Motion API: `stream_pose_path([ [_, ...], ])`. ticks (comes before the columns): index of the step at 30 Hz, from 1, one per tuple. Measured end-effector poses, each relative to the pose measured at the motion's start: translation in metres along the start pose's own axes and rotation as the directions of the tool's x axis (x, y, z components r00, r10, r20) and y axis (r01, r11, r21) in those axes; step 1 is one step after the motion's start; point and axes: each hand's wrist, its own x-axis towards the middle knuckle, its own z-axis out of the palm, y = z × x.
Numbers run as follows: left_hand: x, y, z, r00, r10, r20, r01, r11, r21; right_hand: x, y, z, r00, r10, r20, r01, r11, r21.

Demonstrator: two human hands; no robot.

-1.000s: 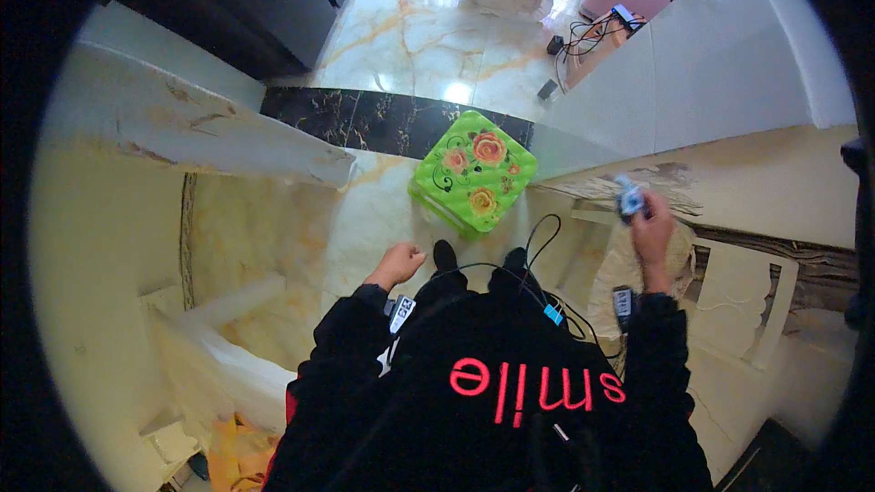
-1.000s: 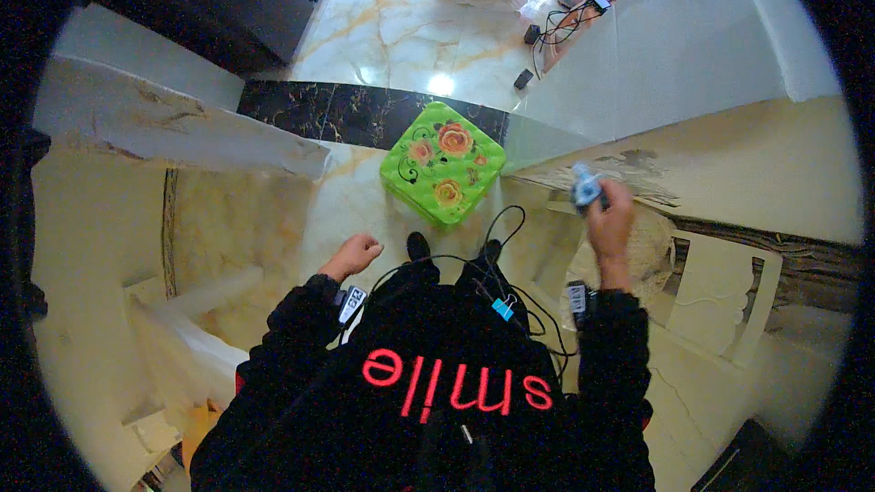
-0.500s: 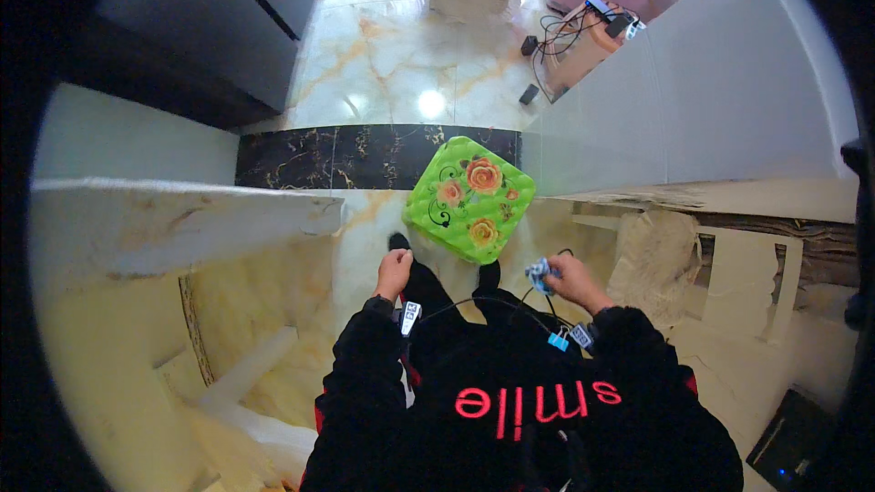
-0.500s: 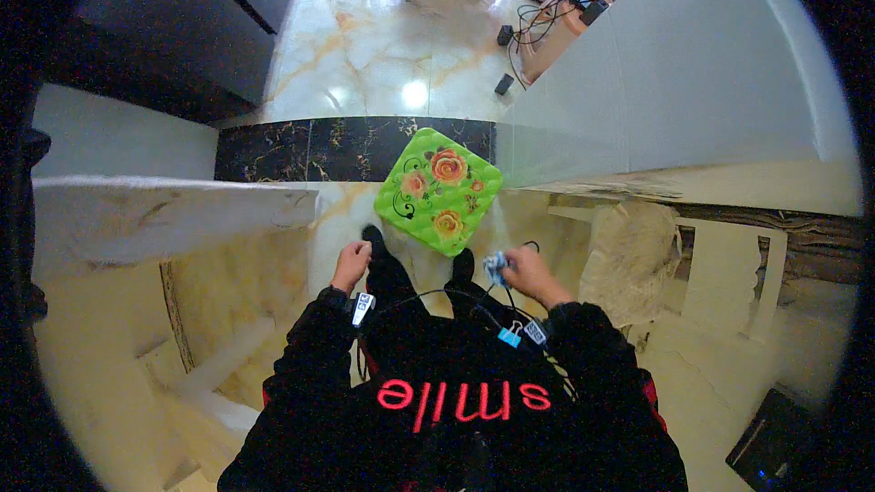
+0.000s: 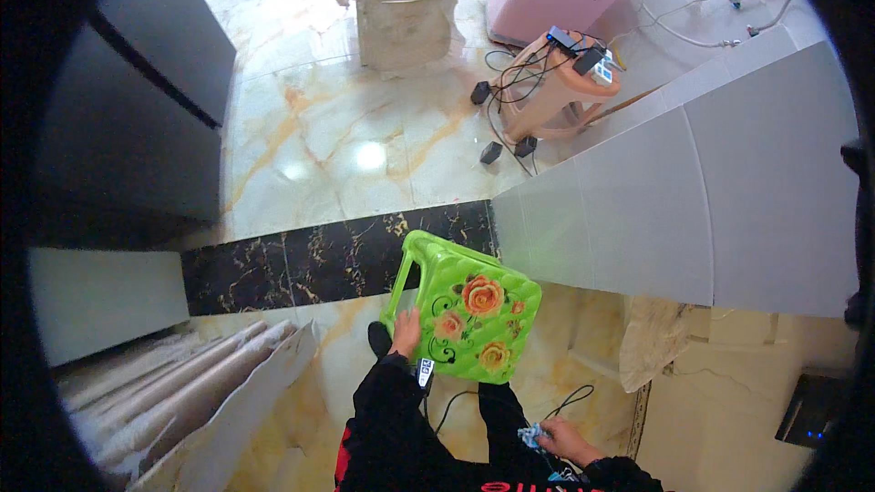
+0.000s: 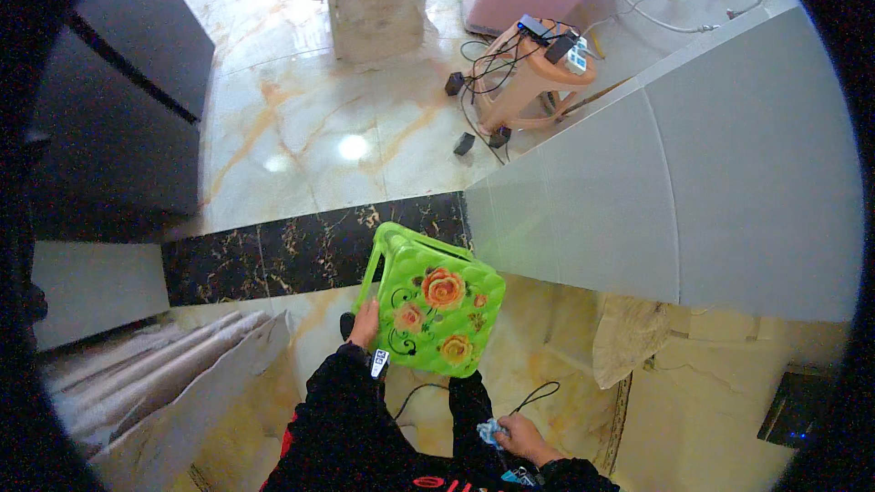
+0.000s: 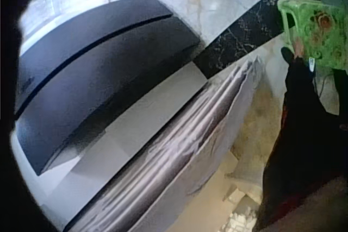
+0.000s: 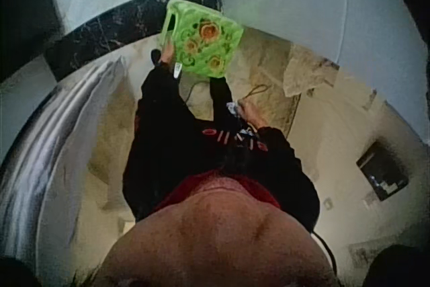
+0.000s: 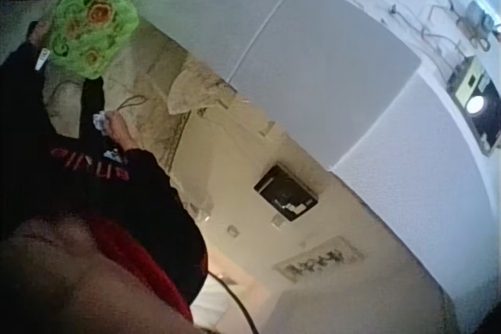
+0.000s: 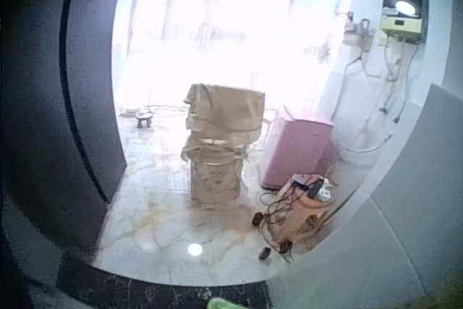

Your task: The person wipes a dining table, a wall-mounted water dispenser, and a green plastic stool with a blue patterned cloth. They move a blue tumbler and a yellow bag on the table while cleaning, then wipe the wall and stool before placing the stool back.

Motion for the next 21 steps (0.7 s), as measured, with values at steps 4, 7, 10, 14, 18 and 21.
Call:
stream_pose_path([
  [4, 0.033, -0.015, 0.014, 0.986, 0.063, 0.153, -0.007, 0.939, -0.344, 0.005, 0.008, 0.003, 0.998, -0.002, -0.057, 0.004, 0.999, 0.035],
  [7, 0.043, -0.014, 0.014, 0.985, 0.005, 0.173, 0.092, 0.83, -0.55, 0.005, 0.017, -0.001, 0.994, 0.102, -0.03, -0.099, 0.99, 0.098],
  [10, 0.038, -0.006, 0.007, 0.985, -0.092, 0.143, 0.149, 0.873, -0.464, 0.004, 0.024, -0.012, 0.993, 0.114, -0.025, -0.111, 0.99, 0.084],
  [14, 0.025, 0.013, -0.005, 0.969, -0.172, 0.176, 0.231, 0.887, -0.4, 0.013, 0.033, -0.038, 0.993, 0.103, -0.052, -0.096, 0.988, 0.118],
  [18, 0.003, 0.042, -0.003, 0.985, -0.142, 0.094, 0.158, 0.968, -0.195, 0.024, 0.037, -0.054, 0.993, 0.113, -0.041, -0.108, 0.987, 0.118],
  [21, -0.027, 0.079, 0.018, 0.997, 0.027, 0.072, -0.008, 0.967, -0.255, 0.025, 0.037, -0.049, 0.992, 0.046, -0.118, -0.031, 0.991, 0.132],
])
